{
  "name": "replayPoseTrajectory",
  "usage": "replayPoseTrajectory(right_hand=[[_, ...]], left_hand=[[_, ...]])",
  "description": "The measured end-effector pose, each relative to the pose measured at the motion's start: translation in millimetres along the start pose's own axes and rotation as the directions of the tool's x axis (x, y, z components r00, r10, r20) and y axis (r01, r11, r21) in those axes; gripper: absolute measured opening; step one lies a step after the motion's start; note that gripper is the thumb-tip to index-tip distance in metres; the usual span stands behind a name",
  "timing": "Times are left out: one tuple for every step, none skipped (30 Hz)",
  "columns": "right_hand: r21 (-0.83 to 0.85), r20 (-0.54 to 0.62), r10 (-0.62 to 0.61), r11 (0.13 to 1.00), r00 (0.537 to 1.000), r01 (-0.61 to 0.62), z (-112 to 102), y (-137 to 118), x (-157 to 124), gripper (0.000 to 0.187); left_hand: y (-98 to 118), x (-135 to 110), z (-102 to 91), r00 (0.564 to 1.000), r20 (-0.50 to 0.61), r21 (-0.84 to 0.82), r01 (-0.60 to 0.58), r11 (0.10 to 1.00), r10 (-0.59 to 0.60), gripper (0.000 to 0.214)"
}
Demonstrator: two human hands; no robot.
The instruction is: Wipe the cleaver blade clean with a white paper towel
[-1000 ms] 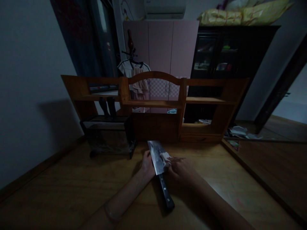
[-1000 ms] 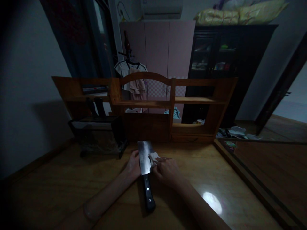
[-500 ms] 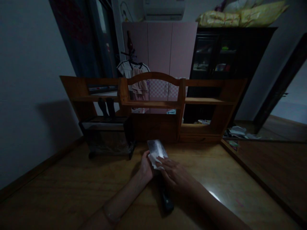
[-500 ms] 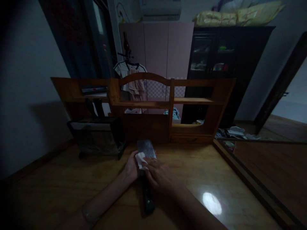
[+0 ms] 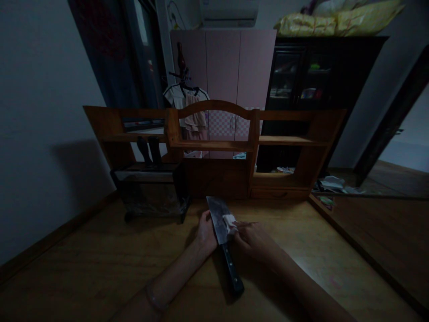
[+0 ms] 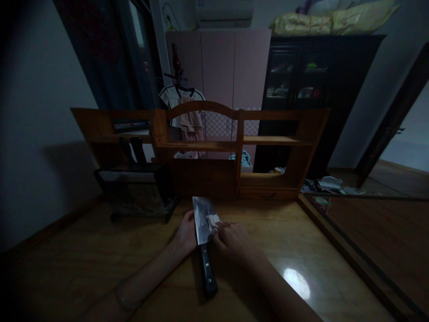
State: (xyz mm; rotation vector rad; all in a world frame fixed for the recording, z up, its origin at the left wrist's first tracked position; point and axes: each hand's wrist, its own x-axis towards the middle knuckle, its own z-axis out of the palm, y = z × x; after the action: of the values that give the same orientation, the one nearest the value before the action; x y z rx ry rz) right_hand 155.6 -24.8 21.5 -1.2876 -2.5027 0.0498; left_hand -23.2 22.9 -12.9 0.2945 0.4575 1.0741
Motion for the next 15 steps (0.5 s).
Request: replayPoseTrajectory(right_hand=[[-0.042,0.006,0.025,0.999,1.0,-0.025,0,1,0,0.035],[-0.088,0.009,0.048,0.995,0.999,-0.047,1,2,0,0.038],[-0.132,0.007,0.072,0.989,0.997,-0.07,2,3,1,0.04],[-0.17,0.001,0.092,0.981,0.996,-0.09,3,4,1,0.041],[-0.199,-0.006,0.108,0.974,0.994,-0.107,4,4,1,0.043],[-0.217,-0.013,0.12,0.969,0.993,-0.12,4,5,1,0.043],[-0.226,-0.02,0.13,0.965,0.991,-0.131,5,5,1,0.043],[-0.231,-0.027,0.138,0.963,0.99,-0.14,4,6,1,0.043],[-0.233,-0.033,0.149,0.96,0.988,-0.153,3,6,1,0.043],[-0.233,-0.041,0.165,0.957,0.985,-0.17,1,6,1,0.043],[-0.225,-0.053,0.18,0.956,0.982,-0.187,-1,6,1,0.043],[-0.203,-0.07,0.184,0.96,0.98,-0.195,-3,6,1,0.04],[-0.166,-0.091,0.172,0.969,0.981,-0.185,-6,5,1,0.037],[-0.113,-0.115,0.143,0.981,0.983,-0.156,-8,4,0,0.033],[-0.051,-0.136,0.094,0.993,0.986,-0.102,-10,3,0,0.03]], left_hand=[[0,0,1.1,1.0,-0.007,0.008,-0.001,1.0,0.001,0.04],[-1,-1,2.5,1.0,-0.015,0.019,-0.008,1.0,0.008,0.041],[-1,-2,4.1,1.0,-0.023,0.031,-0.015,0.999,0.016,0.042],[-2,-2,5.6,0.999,-0.032,0.045,-0.023,0.999,0.025,0.042],[-3,-3,6.7,0.999,-0.04,0.058,-0.03,0.998,0.033,0.043],[-3,-3,7.6,0.998,-0.051,0.068,-0.039,0.997,0.042,0.043],[-3,-3,8.1,0.997,-0.061,0.071,-0.043,0.997,0.047,0.042],[-4,-3,8.3,0.997,-0.066,0.07,-0.045,0.997,0.05,0.042],[-4,-2,8.4,0.996,-0.067,0.067,-0.049,0.997,0.054,0.041],[-4,-2,8.5,0.996,-0.069,0.062,-0.052,0.997,0.056,0.04],[-4,-2,8.5,0.996,-0.074,0.058,-0.054,0.997,0.058,0.039],[-3,-3,8.6,0.995,-0.084,0.056,-0.057,0.997,0.061,0.037],[-3,-3,8.7,0.994,-0.09,0.057,-0.056,0.997,0.061,0.036],[-3,-3,8.8,0.994,-0.095,0.059,-0.053,0.997,0.059,0.036],[-3,-4,8.8,0.994,-0.097,0.061,-0.052,0.997,0.058,0.035]])
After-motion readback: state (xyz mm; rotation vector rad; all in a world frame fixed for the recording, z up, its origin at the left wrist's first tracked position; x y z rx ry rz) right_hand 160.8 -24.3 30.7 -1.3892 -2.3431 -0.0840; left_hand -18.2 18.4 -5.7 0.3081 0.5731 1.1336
